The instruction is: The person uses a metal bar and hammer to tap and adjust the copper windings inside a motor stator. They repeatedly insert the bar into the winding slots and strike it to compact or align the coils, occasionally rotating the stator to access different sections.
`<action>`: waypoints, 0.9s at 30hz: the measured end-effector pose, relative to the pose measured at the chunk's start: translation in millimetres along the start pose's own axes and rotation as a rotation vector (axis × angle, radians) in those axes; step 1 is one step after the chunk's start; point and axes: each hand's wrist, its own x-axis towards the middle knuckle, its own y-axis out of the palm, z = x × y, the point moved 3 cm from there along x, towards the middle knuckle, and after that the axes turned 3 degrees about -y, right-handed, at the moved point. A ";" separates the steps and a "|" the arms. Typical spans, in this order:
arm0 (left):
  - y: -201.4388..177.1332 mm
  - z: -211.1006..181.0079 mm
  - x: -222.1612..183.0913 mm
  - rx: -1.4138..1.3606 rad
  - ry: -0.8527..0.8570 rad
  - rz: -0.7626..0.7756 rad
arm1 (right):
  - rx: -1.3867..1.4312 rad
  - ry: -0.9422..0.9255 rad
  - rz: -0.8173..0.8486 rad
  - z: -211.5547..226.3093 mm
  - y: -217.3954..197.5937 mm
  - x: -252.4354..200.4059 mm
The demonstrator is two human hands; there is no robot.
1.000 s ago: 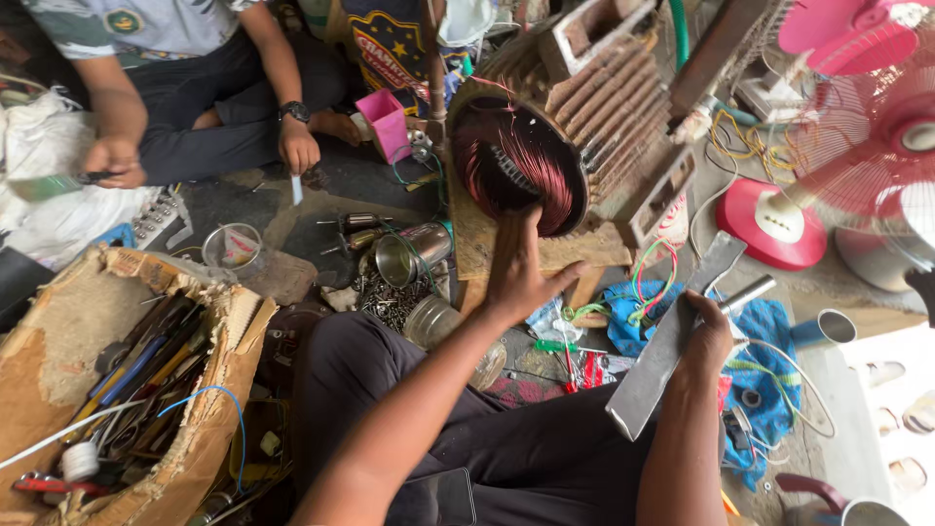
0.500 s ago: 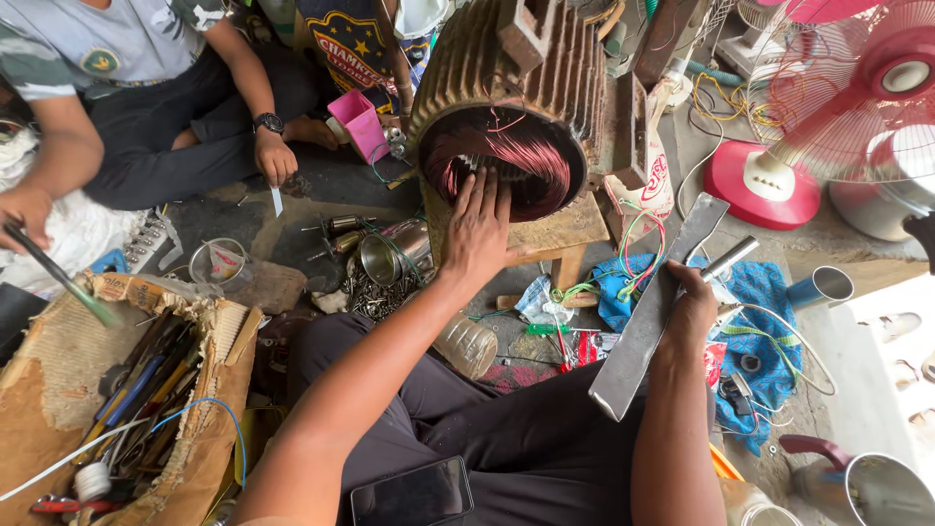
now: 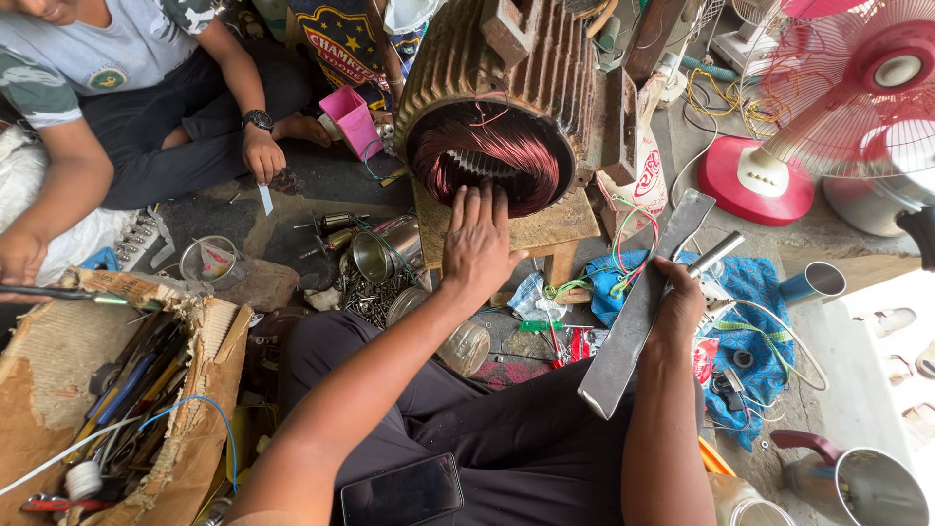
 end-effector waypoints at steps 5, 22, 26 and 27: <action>-38.3 -0.5 -35.3 -0.301 -0.037 -0.181 | 0.046 0.004 0.024 2.1 1.4 -3.5; -119.9 -51.1 -220.9 -1.440 0.705 -0.175 | 0.008 -0.017 -0.008 -6.9 -6.7 5.5; -125.3 -50.8 -224.8 -1.481 0.717 -0.227 | -0.070 -0.083 0.028 -16.1 -13.9 17.4; -127.5 -50.8 -221.3 -1.495 0.740 -0.233 | -0.077 -0.078 0.012 -19.0 -15.8 18.3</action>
